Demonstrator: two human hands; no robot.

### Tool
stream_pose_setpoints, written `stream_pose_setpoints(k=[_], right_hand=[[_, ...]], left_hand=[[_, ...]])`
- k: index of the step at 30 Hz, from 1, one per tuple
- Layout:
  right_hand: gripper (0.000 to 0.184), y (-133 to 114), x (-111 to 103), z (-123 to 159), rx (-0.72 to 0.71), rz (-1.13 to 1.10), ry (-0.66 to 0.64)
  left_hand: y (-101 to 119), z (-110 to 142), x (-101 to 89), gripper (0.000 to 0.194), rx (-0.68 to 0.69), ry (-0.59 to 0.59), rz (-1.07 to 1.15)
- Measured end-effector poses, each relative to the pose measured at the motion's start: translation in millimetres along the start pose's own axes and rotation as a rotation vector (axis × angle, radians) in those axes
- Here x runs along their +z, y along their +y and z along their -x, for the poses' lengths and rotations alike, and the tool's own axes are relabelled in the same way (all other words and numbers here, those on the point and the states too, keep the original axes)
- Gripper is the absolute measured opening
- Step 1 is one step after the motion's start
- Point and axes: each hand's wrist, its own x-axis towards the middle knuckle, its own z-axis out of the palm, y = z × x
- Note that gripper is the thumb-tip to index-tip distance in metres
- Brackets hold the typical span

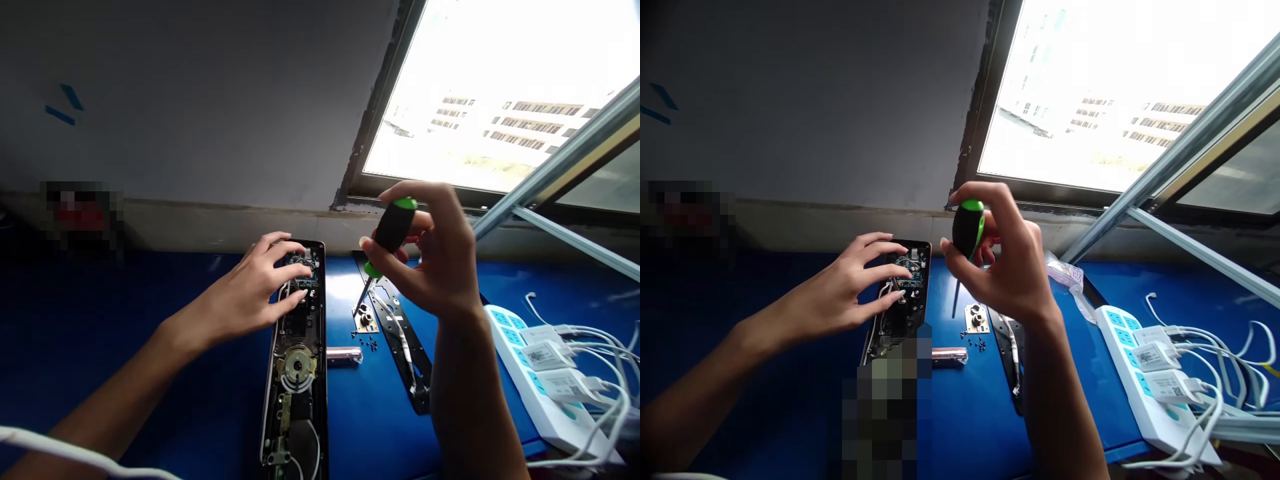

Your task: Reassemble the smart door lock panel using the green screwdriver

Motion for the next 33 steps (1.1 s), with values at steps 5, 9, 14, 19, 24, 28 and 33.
stream_pose_setpoints(k=[5,9,14,19,24,28,33], right_hand=[[0.034,19.2,-21.4,-1.2,0.262,0.022,-0.505],[0.026,29.6,-20.7,-3.2,0.325,0.105,-0.645],[0.026,33.6,-11.3,-4.6,0.292,0.112,-0.719],[0.029,38.8,-3.6,-5.2,0.238,0.092,-0.726],[0.028,39.3,-3.3,-6.1,0.238,0.009,-0.724],[0.027,36.8,-5.3,-6.3,0.220,-0.006,-0.664],[0.027,34.9,-9.5,-6.3,0.213,-0.002,-0.616]], left_hand=[[25.7,-1.5,15.4,0.026,0.170,-0.051,0.006],[36.6,-1.0,32.5,0.030,0.227,-0.130,-0.017],[35.7,-1.3,44.6,0.029,0.255,-0.156,-0.007],[31.8,-3.7,41.5,0.029,0.245,-0.159,-0.051],[28.7,-4.3,36.6,0.028,0.234,-0.129,-0.037],[26.9,-3.0,36.2,0.026,0.220,-0.096,-0.005],[25.7,-3.2,35.0,0.027,0.218,-0.099,-0.018]])
